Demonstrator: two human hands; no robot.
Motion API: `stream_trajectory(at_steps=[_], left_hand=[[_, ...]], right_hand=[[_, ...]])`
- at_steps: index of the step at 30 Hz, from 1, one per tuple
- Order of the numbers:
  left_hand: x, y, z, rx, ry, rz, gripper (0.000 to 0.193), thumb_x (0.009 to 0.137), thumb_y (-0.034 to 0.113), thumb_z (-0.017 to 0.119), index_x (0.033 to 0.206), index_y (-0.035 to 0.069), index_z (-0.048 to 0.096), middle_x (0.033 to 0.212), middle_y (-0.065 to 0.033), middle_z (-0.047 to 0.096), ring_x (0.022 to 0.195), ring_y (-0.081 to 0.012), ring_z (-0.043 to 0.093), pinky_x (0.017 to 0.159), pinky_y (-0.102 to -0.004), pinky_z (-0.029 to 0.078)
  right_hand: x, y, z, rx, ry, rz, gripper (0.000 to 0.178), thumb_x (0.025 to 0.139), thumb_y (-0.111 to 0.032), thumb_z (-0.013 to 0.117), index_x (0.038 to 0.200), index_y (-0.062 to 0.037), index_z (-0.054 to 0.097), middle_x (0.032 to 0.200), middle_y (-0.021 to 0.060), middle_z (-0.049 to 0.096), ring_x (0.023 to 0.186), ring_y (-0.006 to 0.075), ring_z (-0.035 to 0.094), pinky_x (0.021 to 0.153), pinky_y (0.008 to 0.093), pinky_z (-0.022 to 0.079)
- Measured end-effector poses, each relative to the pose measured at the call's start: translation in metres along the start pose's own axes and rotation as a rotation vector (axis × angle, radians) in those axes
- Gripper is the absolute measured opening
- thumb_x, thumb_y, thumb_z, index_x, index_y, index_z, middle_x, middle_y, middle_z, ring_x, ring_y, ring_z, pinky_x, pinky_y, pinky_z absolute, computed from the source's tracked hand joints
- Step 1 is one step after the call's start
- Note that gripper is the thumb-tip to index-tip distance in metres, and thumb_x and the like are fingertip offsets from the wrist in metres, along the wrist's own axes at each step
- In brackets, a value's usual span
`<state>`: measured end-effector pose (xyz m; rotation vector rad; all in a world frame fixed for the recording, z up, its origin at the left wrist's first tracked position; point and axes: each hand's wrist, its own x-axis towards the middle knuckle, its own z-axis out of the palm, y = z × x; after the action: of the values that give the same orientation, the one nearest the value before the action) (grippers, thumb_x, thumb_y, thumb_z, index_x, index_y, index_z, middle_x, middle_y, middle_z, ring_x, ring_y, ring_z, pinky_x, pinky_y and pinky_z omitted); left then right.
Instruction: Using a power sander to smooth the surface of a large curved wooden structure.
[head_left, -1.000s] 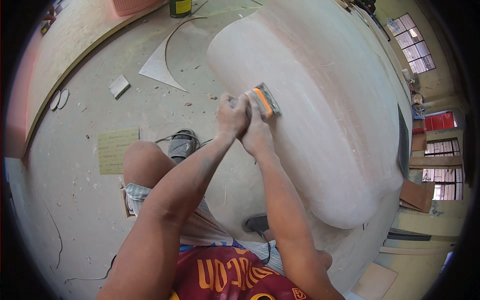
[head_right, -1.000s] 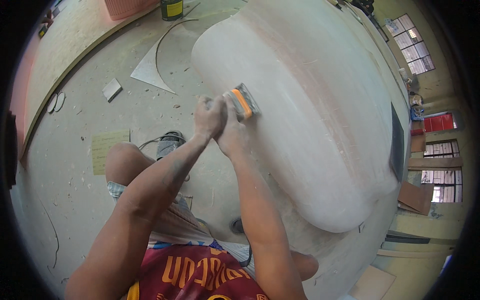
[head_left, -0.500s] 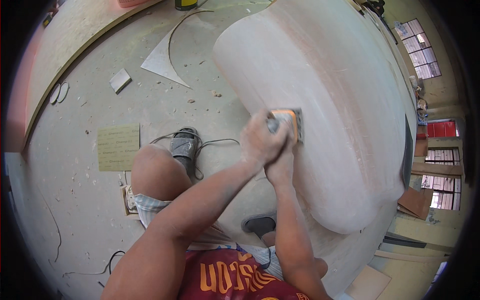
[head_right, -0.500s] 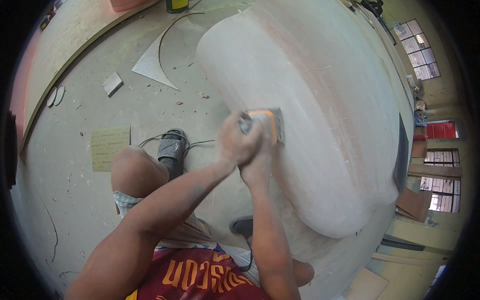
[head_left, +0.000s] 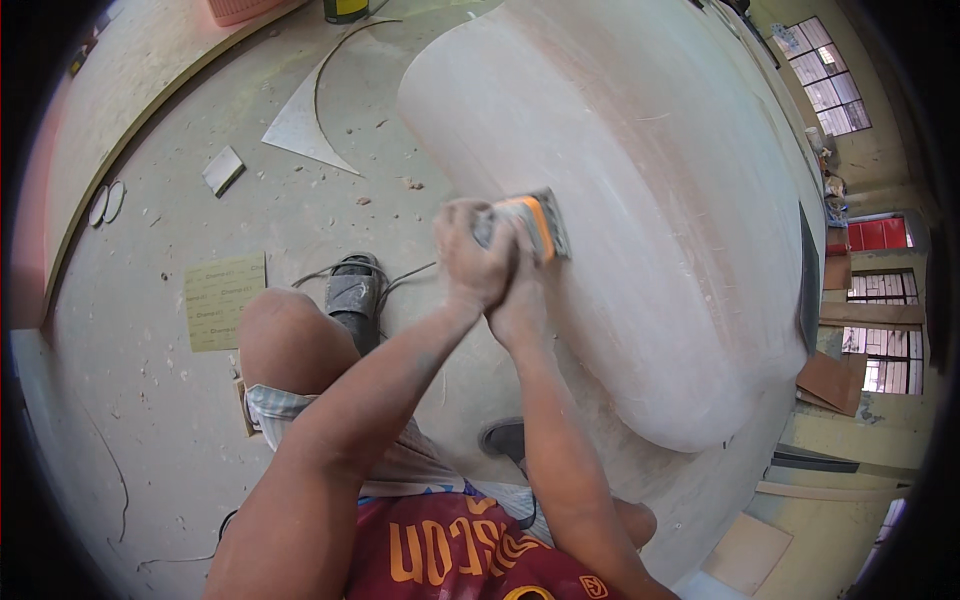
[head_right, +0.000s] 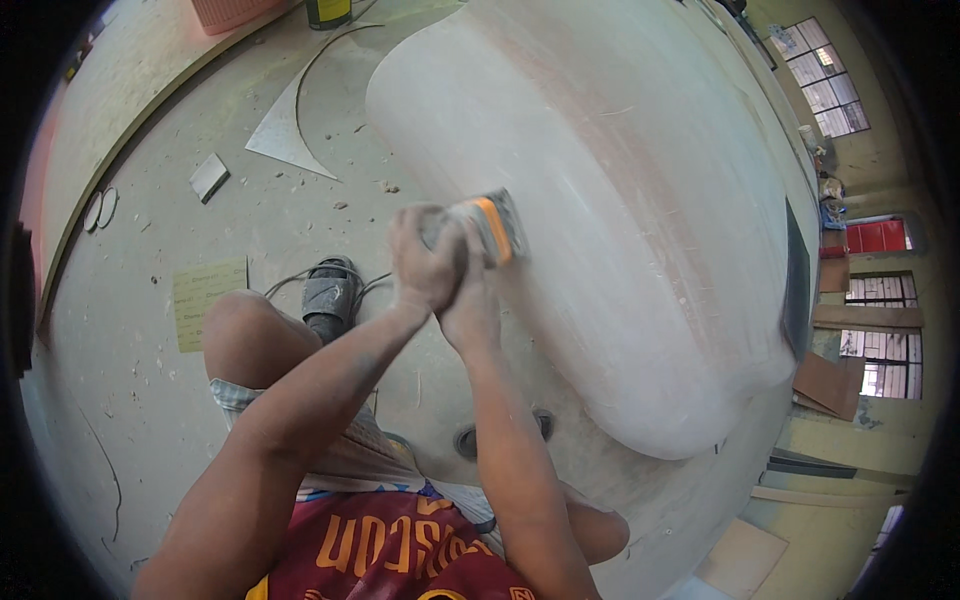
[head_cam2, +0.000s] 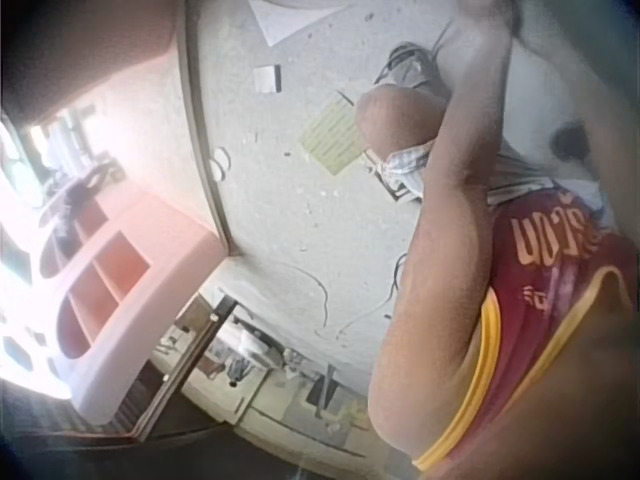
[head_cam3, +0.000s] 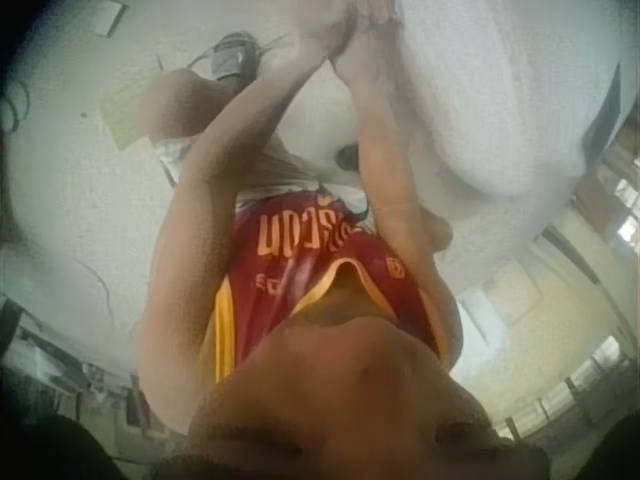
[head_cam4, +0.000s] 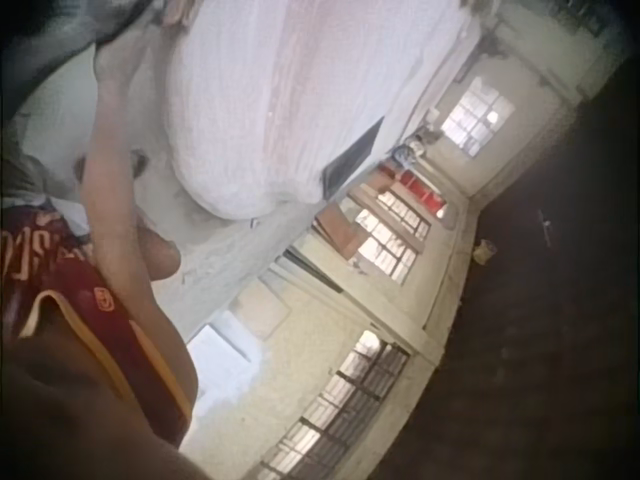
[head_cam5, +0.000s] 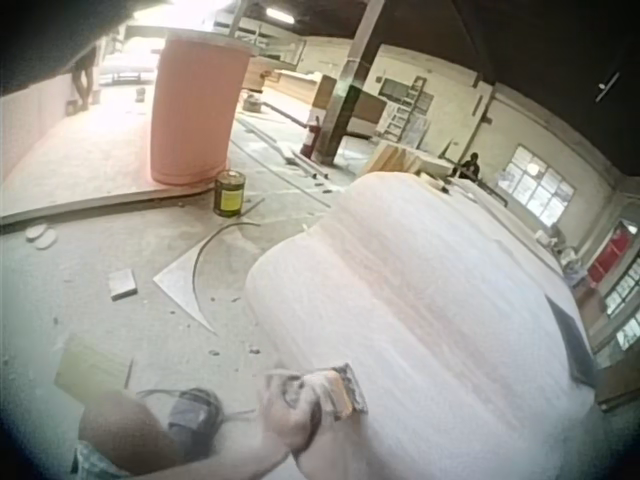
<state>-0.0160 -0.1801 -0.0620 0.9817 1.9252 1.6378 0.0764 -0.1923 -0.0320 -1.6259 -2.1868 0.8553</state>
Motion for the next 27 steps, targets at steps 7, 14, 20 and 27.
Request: stream_trajectory(at_steps=[7, 14, 20, 27], left_hand=[[-0.048, 0.03, 0.01, -0.012, -0.252, 0.388, 0.034, 0.082, 0.032, 0.072, 0.102, 0.005, 0.068, 0.117, -0.0203, 0.059, 0.111, -0.0394, 0.056, 0.099, -0.0478, 0.045], [-0.008, 0.003, 0.004, -0.1, -0.098, 0.222, 0.028, 0.083, 0.03, 0.069, 0.096, 0.005, 0.069, 0.104, -0.0175, 0.062, 0.104, -0.0363, 0.06, 0.093, -0.0442, 0.048], [0.044, -0.027, -0.006, -0.202, 0.115, -0.198, 0.035, 0.085, 0.032, 0.065, 0.102, 0.002, 0.069, 0.102, -0.0205, 0.067, 0.1, -0.0363, 0.064, 0.092, -0.0424, 0.049], [0.035, -0.015, -0.005, -0.144, 0.116, -0.138, 0.037, 0.084, 0.033, 0.065, 0.104, 0.002, 0.069, 0.102, -0.0198, 0.067, 0.099, -0.0358, 0.064, 0.092, -0.0422, 0.049]], right_hand=[[-0.064, 0.054, 0.008, 0.235, 0.288, -0.001, 0.09, 0.09, -0.016, 0.072, 0.156, -0.0089, 0.012, 0.156, 0.0193, 0.031, 0.141, 0.0357, 0.043, 0.113, 0.0434, 0.04], [-0.011, 0.047, 0.026, 0.065, 0.212, -0.16, 0.092, 0.09, -0.015, 0.07, 0.158, -0.014, 0.008, 0.149, 0.0223, 0.043, 0.135, 0.039, 0.049, 0.111, 0.0446, 0.043], [0.045, -0.034, -0.001, 0.002, -0.193, 0.068, 0.092, 0.091, -0.016, 0.067, 0.161, -0.0257, 0.007, 0.127, 0.0285, 0.064, 0.117, 0.0459, 0.061, 0.1, 0.0513, 0.048], [0.03, -0.027, -0.001, 0.058, -0.191, 0.105, 0.093, 0.09, -0.016, 0.066, 0.16, -0.0333, 0.007, 0.115, 0.0301, 0.067, 0.109, 0.0508, 0.062, 0.095, 0.0553, 0.049]])
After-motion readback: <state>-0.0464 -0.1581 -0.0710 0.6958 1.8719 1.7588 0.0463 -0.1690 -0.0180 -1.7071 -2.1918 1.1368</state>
